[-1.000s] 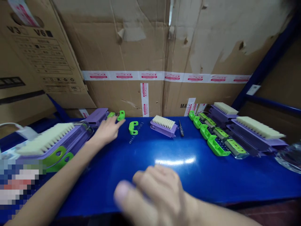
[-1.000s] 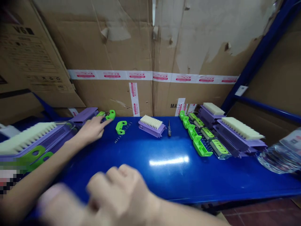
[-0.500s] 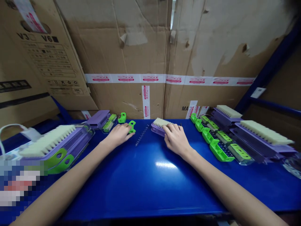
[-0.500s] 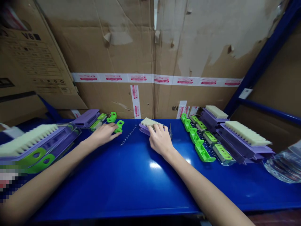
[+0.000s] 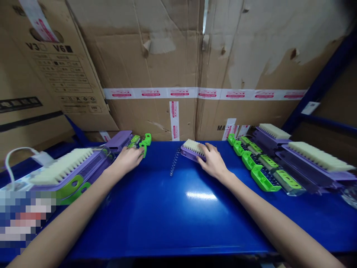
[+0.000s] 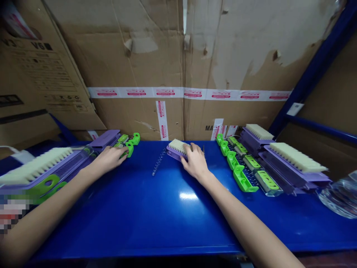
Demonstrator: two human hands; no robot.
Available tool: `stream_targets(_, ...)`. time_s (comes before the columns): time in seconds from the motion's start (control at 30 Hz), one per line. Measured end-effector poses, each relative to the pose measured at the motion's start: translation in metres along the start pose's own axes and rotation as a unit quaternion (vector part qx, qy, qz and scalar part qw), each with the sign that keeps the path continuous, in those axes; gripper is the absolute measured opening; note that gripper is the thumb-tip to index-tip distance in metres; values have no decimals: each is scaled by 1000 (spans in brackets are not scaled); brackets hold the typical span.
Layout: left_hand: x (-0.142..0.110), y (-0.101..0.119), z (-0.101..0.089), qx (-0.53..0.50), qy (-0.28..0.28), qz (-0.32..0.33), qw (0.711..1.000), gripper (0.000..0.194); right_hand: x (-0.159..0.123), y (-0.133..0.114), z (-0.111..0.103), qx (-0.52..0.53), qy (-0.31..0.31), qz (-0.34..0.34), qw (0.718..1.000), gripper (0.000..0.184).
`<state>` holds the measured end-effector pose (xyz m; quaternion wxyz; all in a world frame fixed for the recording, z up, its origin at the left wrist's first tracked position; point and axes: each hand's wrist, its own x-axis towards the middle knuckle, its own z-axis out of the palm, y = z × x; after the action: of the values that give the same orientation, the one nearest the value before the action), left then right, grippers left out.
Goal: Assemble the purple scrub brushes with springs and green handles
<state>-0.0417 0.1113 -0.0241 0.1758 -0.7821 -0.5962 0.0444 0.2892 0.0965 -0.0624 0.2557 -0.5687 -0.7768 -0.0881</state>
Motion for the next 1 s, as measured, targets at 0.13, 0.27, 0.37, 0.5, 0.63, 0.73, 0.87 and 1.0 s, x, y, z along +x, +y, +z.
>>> stream_targets(0.13, 4, -6, 3, -31, -9, 16, 999, 33, 1, 7, 1, 40, -30, 29, 998, 58)
stream_targets(0.27, 7, -11, 7, -39, -9, 24, 999, 32, 1, 12, 3, 100, -45, 58, 992, 70)
stream_targets(0.37, 8, -11, 7, -25, 8, 20, 999, 30, 2, 15, 6, 143, -34, 68, 987, 75)
stream_targets(0.5, 9, 6, -5, -59, 90, 39, 993, 37, 4, 17, 6, 156, 20, 51, 986, 76)
stream_targets(0.63, 10, 44, -36, -128, 187, 126, 966, 61, 3, 9, -4, 169, 97, -56, 979, 76)
stream_targets(0.73, 9, 71, -61, -155, 227, 204, 940, 73, -2, -4, -14, 169, 120, -180, 962, 78)
stream_targets(0.87, 6, 83, -81, -195, 149, 292, 924, 69, -8, -20, -21, 166, 147, -283, 933, 77)
stream_targets(1.0, -1, 81, -84, -186, 136, 265, 936, 70, -8, -29, -20, 206, 148, -265, 930, 78)
